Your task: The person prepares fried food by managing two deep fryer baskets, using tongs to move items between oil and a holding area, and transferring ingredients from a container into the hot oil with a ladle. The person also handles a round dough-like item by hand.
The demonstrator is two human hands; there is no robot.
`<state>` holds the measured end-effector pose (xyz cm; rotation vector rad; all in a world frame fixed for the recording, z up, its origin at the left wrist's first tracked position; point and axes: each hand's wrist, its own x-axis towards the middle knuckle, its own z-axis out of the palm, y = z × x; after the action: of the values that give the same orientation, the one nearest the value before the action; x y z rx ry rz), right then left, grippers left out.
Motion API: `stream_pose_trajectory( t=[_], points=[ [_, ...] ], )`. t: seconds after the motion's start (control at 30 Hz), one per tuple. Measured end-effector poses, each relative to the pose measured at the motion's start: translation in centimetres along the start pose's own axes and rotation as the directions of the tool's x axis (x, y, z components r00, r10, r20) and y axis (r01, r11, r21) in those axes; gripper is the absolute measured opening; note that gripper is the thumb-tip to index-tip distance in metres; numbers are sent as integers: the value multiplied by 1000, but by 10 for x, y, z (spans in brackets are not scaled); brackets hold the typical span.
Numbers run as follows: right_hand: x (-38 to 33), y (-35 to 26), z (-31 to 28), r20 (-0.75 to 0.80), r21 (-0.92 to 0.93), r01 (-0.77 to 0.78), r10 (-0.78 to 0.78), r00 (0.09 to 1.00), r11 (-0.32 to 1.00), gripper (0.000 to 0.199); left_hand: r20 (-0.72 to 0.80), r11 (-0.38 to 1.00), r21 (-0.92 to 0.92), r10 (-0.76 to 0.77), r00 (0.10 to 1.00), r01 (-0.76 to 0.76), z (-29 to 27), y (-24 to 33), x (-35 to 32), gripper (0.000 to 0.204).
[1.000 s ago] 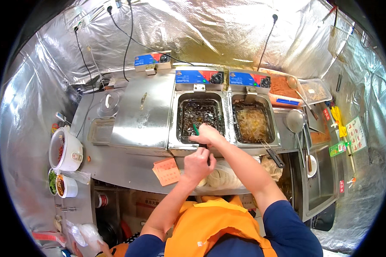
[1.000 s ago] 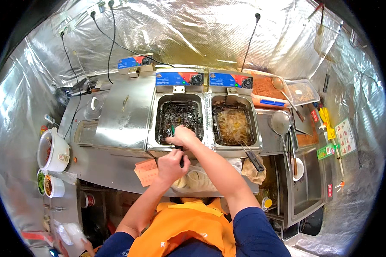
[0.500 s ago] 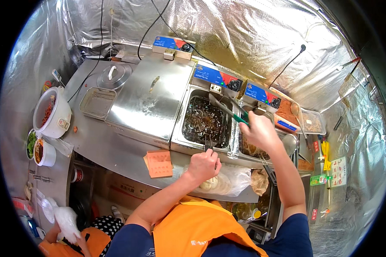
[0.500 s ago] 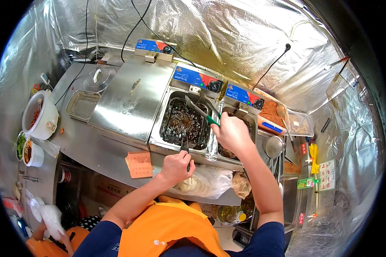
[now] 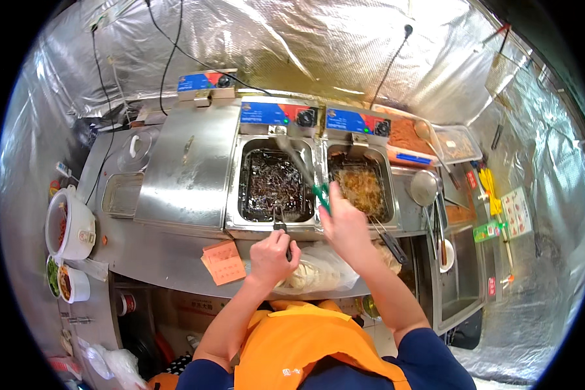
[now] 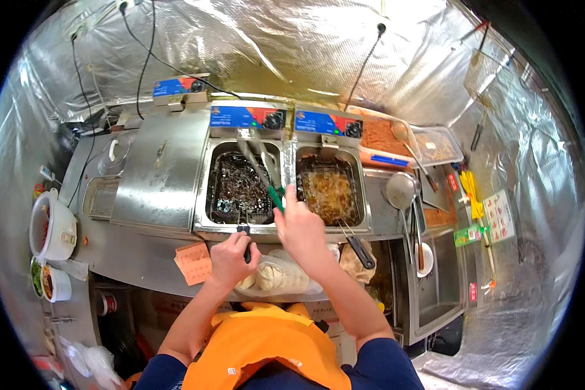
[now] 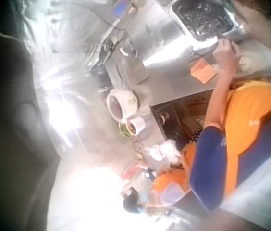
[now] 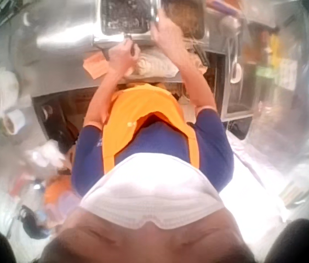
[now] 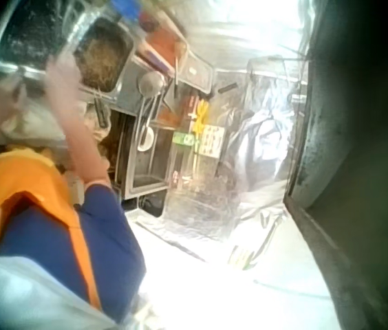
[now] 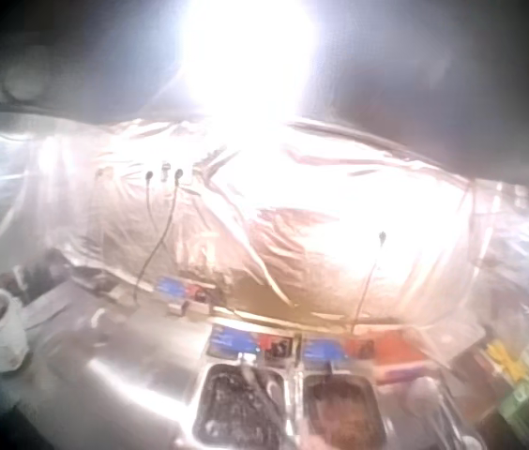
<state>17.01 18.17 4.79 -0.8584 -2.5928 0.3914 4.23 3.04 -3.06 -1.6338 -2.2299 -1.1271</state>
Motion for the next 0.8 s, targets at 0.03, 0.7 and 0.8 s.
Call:
stream_pose_trajectory(
  t=[0.03, 0.7, 0.8],
  points=[
    [-3, 23, 23, 151, -23, -27, 30, 988, 999, 56, 0, 1000, -15, 10, 1000, -10, 3, 5, -2, 13],
    [254, 137, -28, 616, -514, -223, 537, 576, 828, 45, 19, 1000, -25, -15, 1000, 16, 2, 0, 0, 11],
    [272, 143, -6, 617, -588, -186, 585, 526, 787, 42, 12, 999, -27, -25, 1000, 25, 3, 3, 0, 11]
  ],
)
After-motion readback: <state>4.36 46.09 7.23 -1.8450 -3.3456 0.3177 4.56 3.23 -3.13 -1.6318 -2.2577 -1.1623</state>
